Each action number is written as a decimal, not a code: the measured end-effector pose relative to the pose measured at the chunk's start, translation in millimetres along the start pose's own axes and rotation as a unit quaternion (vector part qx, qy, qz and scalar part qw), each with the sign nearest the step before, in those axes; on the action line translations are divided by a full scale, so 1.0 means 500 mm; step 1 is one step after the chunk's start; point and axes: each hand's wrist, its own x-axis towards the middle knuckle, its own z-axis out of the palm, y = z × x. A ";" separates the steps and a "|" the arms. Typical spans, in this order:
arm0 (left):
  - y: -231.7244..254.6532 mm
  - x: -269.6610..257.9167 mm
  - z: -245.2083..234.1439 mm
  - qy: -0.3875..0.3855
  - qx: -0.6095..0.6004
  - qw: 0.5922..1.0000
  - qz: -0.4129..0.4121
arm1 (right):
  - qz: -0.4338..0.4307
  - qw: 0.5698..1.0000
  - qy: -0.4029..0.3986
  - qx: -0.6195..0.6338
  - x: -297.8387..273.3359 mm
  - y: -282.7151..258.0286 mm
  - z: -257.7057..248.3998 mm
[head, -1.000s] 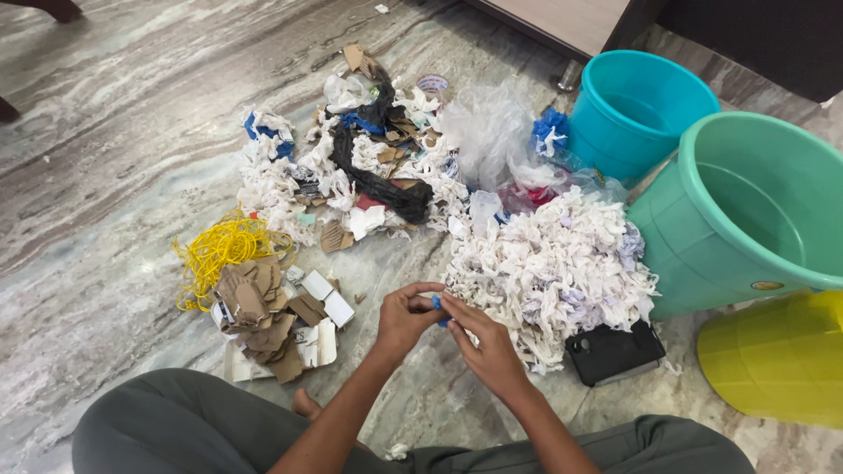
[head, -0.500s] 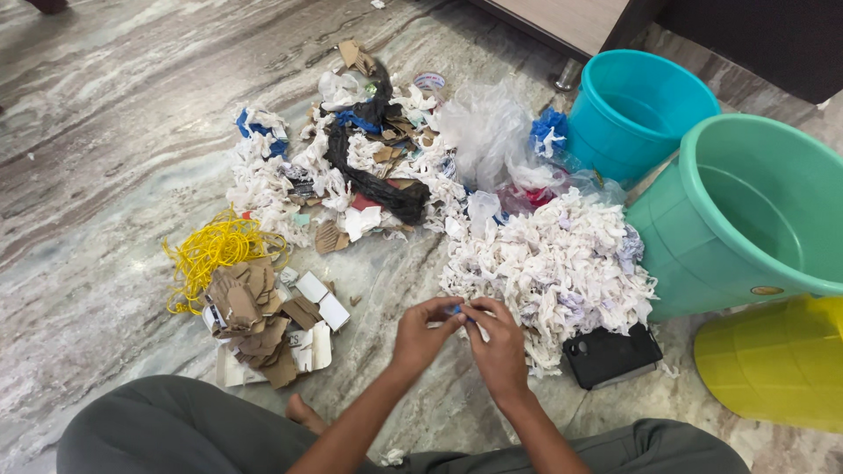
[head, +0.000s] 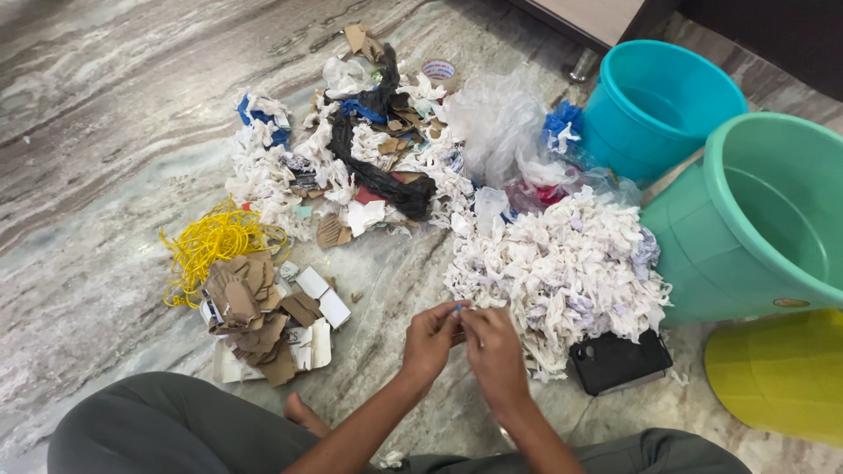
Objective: The person sits on the floor and sorts a pile of mixed waste by hand. They separate shredded paper, cardboard pieces, plastic bags, and yellow plastic ties into distinct piles on the floor.
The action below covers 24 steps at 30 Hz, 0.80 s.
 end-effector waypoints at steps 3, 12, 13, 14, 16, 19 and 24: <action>-0.004 -0.002 -0.001 0.030 0.026 0.999 -0.010 | -0.003 1.000 -0.023 0.017 -0.010 0.008 0.020; -0.028 0.033 -0.016 -0.136 -0.050 0.989 0.010 | 0.110 0.993 0.001 0.049 0.025 0.008 -0.035; -0.025 0.038 -0.021 -0.149 -0.043 0.988 0.003 | 0.133 0.990 -0.009 0.041 0.026 0.002 -0.040; -0.020 0.042 -0.026 -0.164 -0.036 0.986 -0.004 | 0.071 0.997 0.001 0.038 0.028 -0.003 -0.044; -0.005 0.045 -0.038 -0.169 -0.022 0.985 -0.023 | -0.055 0.998 0.019 0.032 0.033 -0.010 -0.051; 0.015 0.038 -0.048 -0.162 -0.013 0.986 -0.047 | -0.113 0.994 -0.004 0.000 0.031 -0.017 -0.057; 0.019 0.018 -0.033 -0.144 -0.005 0.989 -0.041 | -0.103 0.994 -0.003 -0.023 0.024 -0.022 -0.051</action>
